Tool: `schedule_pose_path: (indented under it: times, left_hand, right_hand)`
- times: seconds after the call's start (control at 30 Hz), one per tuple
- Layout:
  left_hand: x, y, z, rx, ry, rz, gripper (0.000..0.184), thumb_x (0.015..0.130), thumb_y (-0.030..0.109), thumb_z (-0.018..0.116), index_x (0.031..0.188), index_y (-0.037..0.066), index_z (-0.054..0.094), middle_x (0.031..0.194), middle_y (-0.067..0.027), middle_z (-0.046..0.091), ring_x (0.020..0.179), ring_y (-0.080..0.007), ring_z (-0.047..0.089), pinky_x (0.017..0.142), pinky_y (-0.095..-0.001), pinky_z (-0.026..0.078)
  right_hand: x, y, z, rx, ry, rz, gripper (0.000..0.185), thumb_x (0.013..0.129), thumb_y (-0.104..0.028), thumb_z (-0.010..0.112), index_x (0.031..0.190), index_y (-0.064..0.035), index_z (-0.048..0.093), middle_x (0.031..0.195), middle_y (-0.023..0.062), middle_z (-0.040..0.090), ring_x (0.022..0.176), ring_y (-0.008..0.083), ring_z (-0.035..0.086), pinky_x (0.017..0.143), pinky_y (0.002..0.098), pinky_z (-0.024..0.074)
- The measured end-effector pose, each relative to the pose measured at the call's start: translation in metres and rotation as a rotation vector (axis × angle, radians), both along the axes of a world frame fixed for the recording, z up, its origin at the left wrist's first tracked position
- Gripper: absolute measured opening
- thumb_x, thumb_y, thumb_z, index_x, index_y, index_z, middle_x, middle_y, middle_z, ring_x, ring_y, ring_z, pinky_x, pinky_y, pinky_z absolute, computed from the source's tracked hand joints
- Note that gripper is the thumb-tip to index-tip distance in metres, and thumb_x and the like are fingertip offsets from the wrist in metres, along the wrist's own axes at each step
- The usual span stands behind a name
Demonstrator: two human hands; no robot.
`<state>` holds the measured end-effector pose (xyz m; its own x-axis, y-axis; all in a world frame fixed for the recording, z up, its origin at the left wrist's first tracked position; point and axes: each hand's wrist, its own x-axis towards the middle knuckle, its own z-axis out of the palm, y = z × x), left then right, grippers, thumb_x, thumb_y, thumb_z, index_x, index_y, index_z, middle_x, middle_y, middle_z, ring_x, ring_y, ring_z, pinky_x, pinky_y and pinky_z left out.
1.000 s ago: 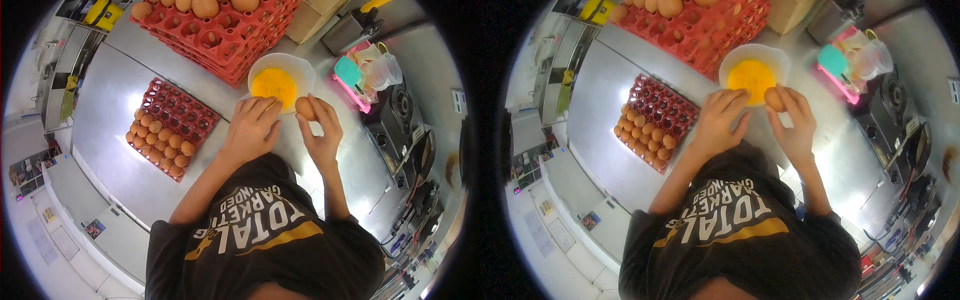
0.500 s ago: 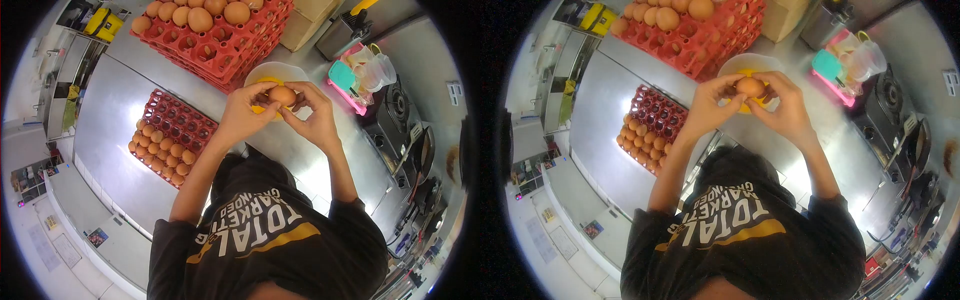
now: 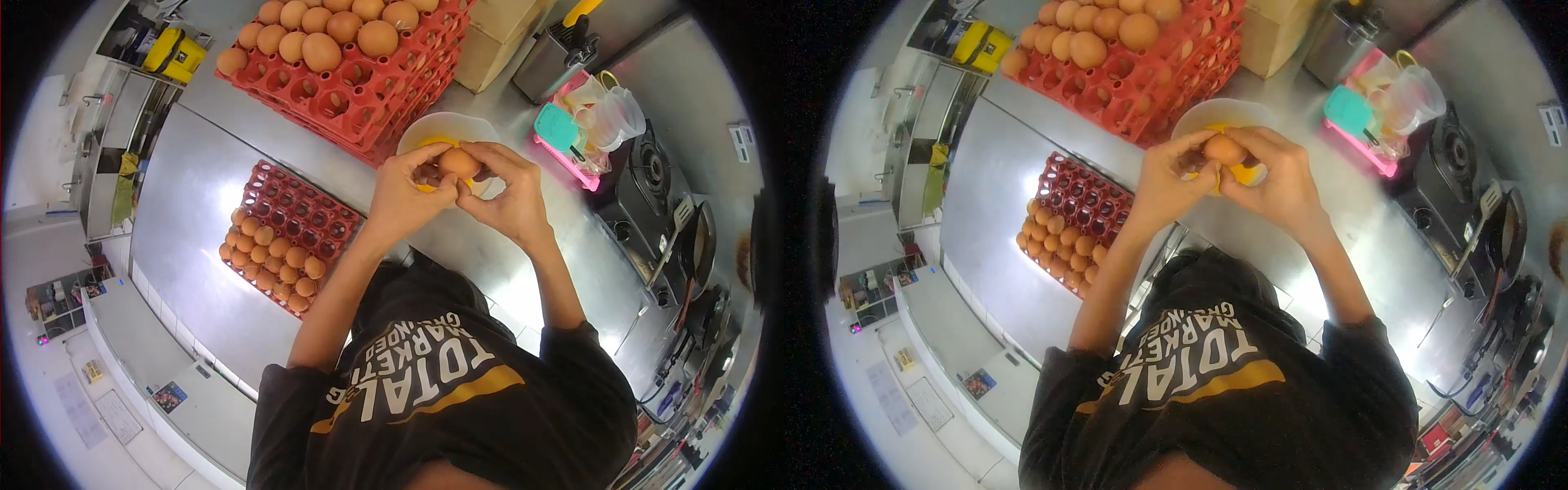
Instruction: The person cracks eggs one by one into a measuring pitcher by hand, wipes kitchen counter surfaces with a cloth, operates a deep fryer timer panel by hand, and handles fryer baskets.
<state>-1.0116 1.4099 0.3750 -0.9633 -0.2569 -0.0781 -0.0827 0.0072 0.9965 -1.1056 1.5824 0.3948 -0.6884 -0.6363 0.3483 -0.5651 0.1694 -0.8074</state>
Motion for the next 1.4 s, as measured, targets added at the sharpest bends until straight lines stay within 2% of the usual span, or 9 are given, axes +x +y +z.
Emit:
schedule_pose_path:
  times: [0.27, 0.43, 0.57, 0.87, 1.0, 1.07, 1.17, 1.33, 1.4]
  left_hand:
    - [0.000, 0.001, -0.010, -0.028, 0.100, 0.096, 0.045, 0.088, 0.006, 0.076, 0.132, -0.005, 0.072, 0.113, -0.0142, 0.079, 0.098, -0.0154, 0.076, 0.090, -0.0308, 0.062]
    - [0.000, -0.019, 0.008, -0.549, 0.279, -0.069, 0.050, 0.087, -0.003, 0.073, 0.137, 0.000, 0.070, 0.121, -0.0179, 0.075, 0.113, -0.0283, 0.073, 0.103, -0.0374, 0.056]
    - [0.004, -0.020, 0.009, -0.579, 0.324, -0.040, 0.052, 0.084, -0.004, 0.072, 0.136, -0.001, 0.070, 0.124, -0.0208, 0.073, 0.115, -0.0363, 0.071, 0.103, -0.0389, 0.055]
    - [0.086, -0.032, 0.000, 0.043, 0.157, 0.280, 0.047, 0.092, 0.009, 0.082, 0.135, -0.002, 0.068, 0.123, -0.0122, 0.073, 0.112, -0.0191, 0.073, 0.096, -0.0336, 0.059]
    - [0.154, -0.068, -0.028, -0.145, -0.084, 0.456, 0.055, 0.088, 0.008, 0.083, 0.140, 0.001, 0.067, 0.121, -0.0121, 0.074, 0.109, -0.0227, 0.075, 0.092, -0.0363, 0.061]
    - [0.178, -0.080, -0.035, -0.823, -0.244, 0.426, 0.044, 0.087, 0.007, 0.078, 0.130, 0.004, 0.070, 0.117, -0.0148, 0.072, 0.104, -0.0312, 0.072, 0.087, -0.0457, 0.059]
    - [0.201, -0.085, -0.066, -1.109, -0.360, 0.287, 0.029, 0.086, 0.008, 0.072, 0.115, 0.007, 0.072, 0.112, -0.0164, 0.068, 0.104, -0.0369, 0.065, 0.088, -0.0519, 0.052]
    - [0.206, -0.069, -0.078, -1.192, -0.416, 0.298, 0.024, 0.088, 0.011, 0.069, 0.112, 0.009, 0.069, 0.111, -0.0136, 0.068, 0.109, -0.0338, 0.063, 0.098, -0.0498, 0.045]
    - [0.206, -0.067, -0.081, -1.253, -0.377, 0.307, 0.027, 0.091, 0.014, 0.068, 0.117, 0.009, 0.071, 0.106, -0.0111, 0.068, 0.106, -0.0349, 0.064, 0.091, -0.0519, 0.047]
  right_hand:
    - [-0.006, 0.009, 0.002, 0.033, -0.048, 0.038, 0.049, 0.079, 0.000, 0.080, 0.128, 0.0020, 0.074, 0.122, 0.0172, 0.076, 0.099, 0.0250, 0.075, 0.085, 0.0341, 0.0621]
    - [-0.007, 0.016, 0.010, 0.098, 0.097, 0.119, 0.050, 0.081, 0.004, 0.077, 0.131, -0.0008, 0.071, 0.128, 0.0189, 0.070, 0.107, 0.0357, 0.074, 0.090, 0.0405, 0.0610]
    - [-0.004, 0.013, 0.012, 0.117, 0.152, 0.106, 0.050, 0.081, 0.005, 0.079, 0.130, -0.0032, 0.071, 0.128, 0.0180, 0.069, 0.109, 0.0375, 0.073, 0.091, 0.0420, 0.0608]
    - [0.036, -0.057, 0.016, 0.025, 0.239, 0.244, 0.047, 0.080, -0.010, 0.090, 0.124, -0.0049, 0.074, 0.117, 0.0145, 0.073, 0.101, 0.0338, 0.074, 0.087, 0.0412, 0.0616]
    - [0.029, -0.080, 0.036, 0.004, 0.452, 0.221, 0.044, 0.084, -0.024, 0.090, 0.122, -0.0077, 0.076, 0.112, 0.0128, 0.075, 0.099, 0.0336, 0.074, 0.083, 0.0411, 0.0612]
    - [0.010, -0.094, 0.059, -0.040, 0.484, 0.191, 0.041, 0.086, -0.024, 0.088, 0.122, -0.0080, 0.076, 0.111, 0.0120, 0.075, 0.098, 0.0333, 0.075, 0.083, 0.0415, 0.0609]
    - [-0.022, -0.131, 0.088, -0.084, 0.620, 0.127, 0.035, 0.090, -0.022, 0.084, 0.121, -0.0082, 0.077, 0.111, 0.0110, 0.075, 0.097, 0.0330, 0.074, 0.081, 0.0414, 0.0603]
    - [-0.053, -0.214, 0.121, 0.109, 0.694, 0.280, 0.036, 0.098, -0.010, 0.078, 0.133, -0.0049, 0.071, 0.127, 0.0115, 0.074, 0.103, 0.0217, 0.073, 0.086, 0.0306, 0.0579]
    - [-0.056, -0.250, 0.128, 0.081, 0.780, 0.327, 0.034, 0.092, -0.013, 0.077, 0.123, -0.0021, 0.070, 0.117, 0.0167, 0.075, 0.100, 0.0310, 0.073, 0.085, 0.0396, 0.0583]
